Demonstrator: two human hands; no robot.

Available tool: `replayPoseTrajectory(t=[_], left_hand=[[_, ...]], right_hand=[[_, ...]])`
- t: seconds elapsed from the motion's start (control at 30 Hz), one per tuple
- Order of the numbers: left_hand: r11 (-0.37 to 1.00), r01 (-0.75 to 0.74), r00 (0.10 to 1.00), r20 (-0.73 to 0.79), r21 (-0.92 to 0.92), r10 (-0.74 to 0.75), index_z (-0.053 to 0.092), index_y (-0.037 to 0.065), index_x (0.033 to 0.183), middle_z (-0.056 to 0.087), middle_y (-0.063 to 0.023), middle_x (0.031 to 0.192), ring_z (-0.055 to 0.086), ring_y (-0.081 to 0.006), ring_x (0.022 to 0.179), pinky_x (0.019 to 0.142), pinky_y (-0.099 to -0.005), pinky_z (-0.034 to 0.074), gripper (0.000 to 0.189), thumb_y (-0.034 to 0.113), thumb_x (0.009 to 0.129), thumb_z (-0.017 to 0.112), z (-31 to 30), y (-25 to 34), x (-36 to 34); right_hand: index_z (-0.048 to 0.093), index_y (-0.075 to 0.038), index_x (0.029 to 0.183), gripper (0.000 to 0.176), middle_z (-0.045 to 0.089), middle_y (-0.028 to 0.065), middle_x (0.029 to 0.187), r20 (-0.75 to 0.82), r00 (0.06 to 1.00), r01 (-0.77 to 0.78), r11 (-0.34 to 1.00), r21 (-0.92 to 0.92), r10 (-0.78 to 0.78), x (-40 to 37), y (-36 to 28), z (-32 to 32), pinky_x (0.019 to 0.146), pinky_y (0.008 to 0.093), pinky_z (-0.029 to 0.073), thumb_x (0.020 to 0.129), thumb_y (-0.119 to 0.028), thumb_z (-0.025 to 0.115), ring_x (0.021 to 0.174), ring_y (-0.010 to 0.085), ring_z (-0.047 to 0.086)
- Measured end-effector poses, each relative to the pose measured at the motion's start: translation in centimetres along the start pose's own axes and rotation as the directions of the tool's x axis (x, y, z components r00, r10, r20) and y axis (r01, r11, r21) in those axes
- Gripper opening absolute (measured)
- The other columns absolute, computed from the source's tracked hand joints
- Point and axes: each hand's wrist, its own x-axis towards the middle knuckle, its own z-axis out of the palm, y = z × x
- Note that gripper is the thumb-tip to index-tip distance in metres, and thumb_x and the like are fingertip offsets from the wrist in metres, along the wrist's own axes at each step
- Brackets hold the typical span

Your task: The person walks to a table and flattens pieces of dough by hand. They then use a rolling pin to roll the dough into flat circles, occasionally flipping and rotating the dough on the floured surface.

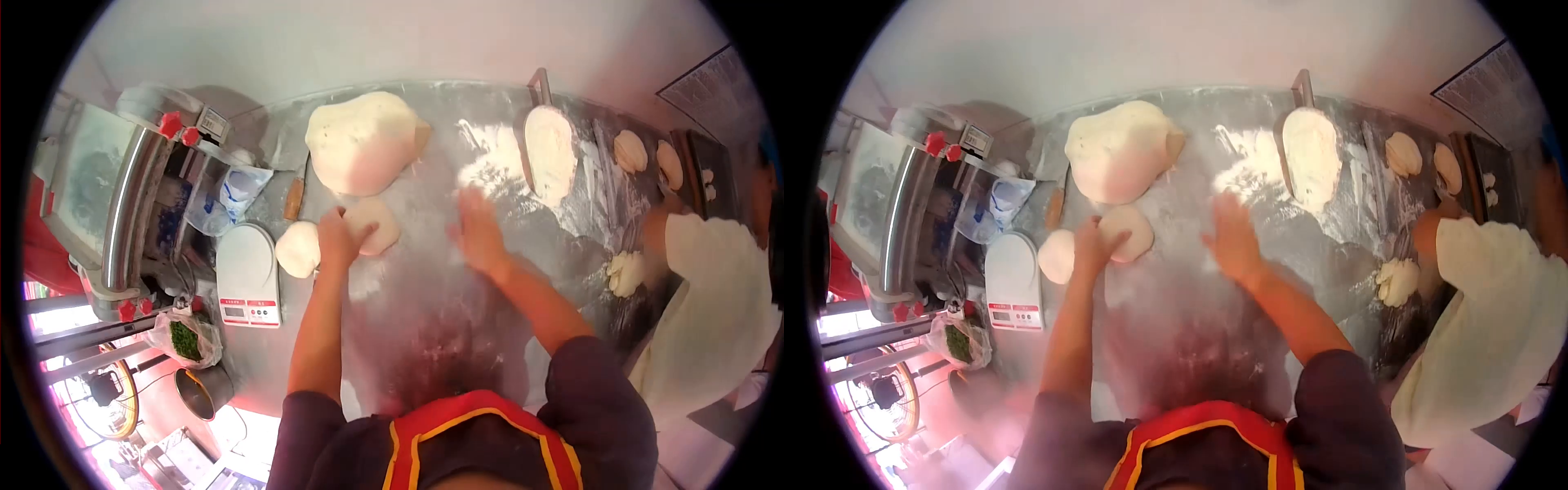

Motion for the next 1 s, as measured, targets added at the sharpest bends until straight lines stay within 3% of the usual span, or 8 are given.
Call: replayPoseTrajectory(t=[0.17, 0.23, 0.37, 0.53, 0.67, 0.77, 0.87, 1.0], left_hand=[[0.928, -0.333, 0.896, -0.25, 0.17, 0.367, 0.057, -0.002, 0.102, 0.063, -0.0224, 0.095, 0.061, -0.0384, 0.089, 0.079, -0.0454, 0.049, 0.047, 0.027, 0.074, 0.082, 1.5, -1.5, -1.0], [0.93, -0.363, 0.873, -0.328, 0.057, 0.361, 0.056, -0.001, 0.099, 0.062, -0.0197, 0.091, 0.062, -0.0355, 0.082, 0.074, -0.0427, 0.05, 0.042, 0.022, 0.075, 0.081, 1.9, -0.8, -2.8], [0.893, -0.099, 0.982, -0.188, -0.438, 0.017, 0.054, 0.0, 0.101, 0.062, -0.0142, 0.092, 0.063, -0.0266, 0.08, 0.07, -0.0365, 0.051, 0.04, 0.018, 0.077, 0.08, 2.5, 0.4, -6.4], [0.596, 0.146, 0.989, 0.113, -0.79, -0.092, 0.052, -0.001, 0.11, 0.063, -0.011, 0.098, 0.063, -0.0209, 0.088, 0.074, -0.0334, 0.053, 0.044, 0.02, 0.082, 0.078, 3.9, 3.3, -12.7], [0.584, 0.11, 0.98, 0.186, -0.804, 0.071, 0.052, -0.001, 0.12, 0.063, -0.0145, 0.11, 0.062, -0.0256, 0.102, 0.085, -0.0385, 0.052, 0.047, 0.016, 0.083, 0.076, 9.7, 2.4, -14.3], [0.907, -0.379, 0.919, -0.189, -0.181, 0.346, 0.047, 0.0, 0.133, 0.057, -0.0192, 0.13, 0.053, -0.034, 0.122, 0.103, -0.0468, 0.041, 0.052, 0.021, 0.09, 0.067, 11.1, 2.6, -14.8], [0.723, -0.63, 0.751, -0.015, 0.285, 0.66, 0.04, 0.0, 0.144, 0.045, -0.019, 0.145, 0.037, -0.0362, 0.139, 0.115, -0.0497, 0.027, 0.057, 0.025, 0.095, 0.055, 14.6, 1.3, -15.1], [0.775, -0.529, 0.827, 0.003, 0.345, 0.563, 0.033, 0.002, 0.15, 0.032, -0.0153, 0.156, 0.024, -0.0292, 0.147, 0.119, -0.0491, 0.017, 0.061, 0.027, 0.096, 0.045, 14.8, 1.2, -20.9]], right_hand=[[0.035, -0.004, 0.148, 0.063, 0.033, 0.017, 0.155, 0.447, 0.826, 0.259, 0.936, 0.238, -0.343, -18.7, -2.7, -4.5, 0.118, 0.0519, 0.019, 0.095, -0.034, 0.05, 0.144, 0.0366, 0.028], [0.036, -0.006, 0.148, 0.06, 0.036, 0.015, 0.154, 0.681, 0.732, -0.027, 0.997, 0.078, -0.033, -19.7, 0.3, -4.6, 0.117, 0.0554, 0.019, 0.096, -0.034, 0.049, 0.144, 0.0372, 0.027], [0.035, -0.015, 0.151, 0.058, 0.033, 0.0144, 0.155, -0.025, 0.942, -0.334, 0.932, -0.141, 0.334, -13.0, 5.5, -3.9, 0.116, 0.0599, 0.018, 0.099, -0.037, 0.047, 0.145, 0.0394, 0.023], [0.032, -0.018, 0.152, 0.057, 0.027, 0.0148, 0.158, 0.106, 0.99, 0.086, 0.996, 0.029, -0.089, -11.6, -1.3, -2.4, 0.114, 0.0617, 0.018, 0.1, -0.036, 0.046, 0.145, 0.0405, 0.023], [0.042, -0.006, 0.144, 0.05, 0.046, 0.0227, 0.143, -0.104, 0.971, -0.171, 0.927, 0.335, 0.217, -14.1, -1.5, -4.8, 0.113, 0.0506, 0.027, 0.099, -0.027, 0.049, 0.136, 0.0402, 0.037], [0.044, 0.001, 0.14, 0.048, 0.05, 0.0258, 0.137, -0.117, 0.978, -0.106, 0.889, 0.445, 0.175, -14.8, -3.0, -5.6, 0.11, 0.0488, 0.031, 0.098, -0.022, 0.05, 0.131, 0.0422, 0.042], [0.04, 0.004, 0.141, 0.052, 0.044, 0.0288, 0.141, -0.191, 0.981, 0.109, 0.872, 0.477, -0.018, -13.6, -5.2, -2.0, 0.109, 0.0491, 0.035, 0.098, -0.021, 0.05, 0.132, 0.044, 0.041], [0.038, 0.004, 0.141, 0.056, 0.041, 0.028, 0.143, -0.273, 0.955, 0.201, 0.932, 0.303, -0.118, -16.7, -9.5, -1.0, 0.109, 0.0577, 0.031, 0.097, -0.027, 0.05, 0.131, 0.0446, 0.041]])
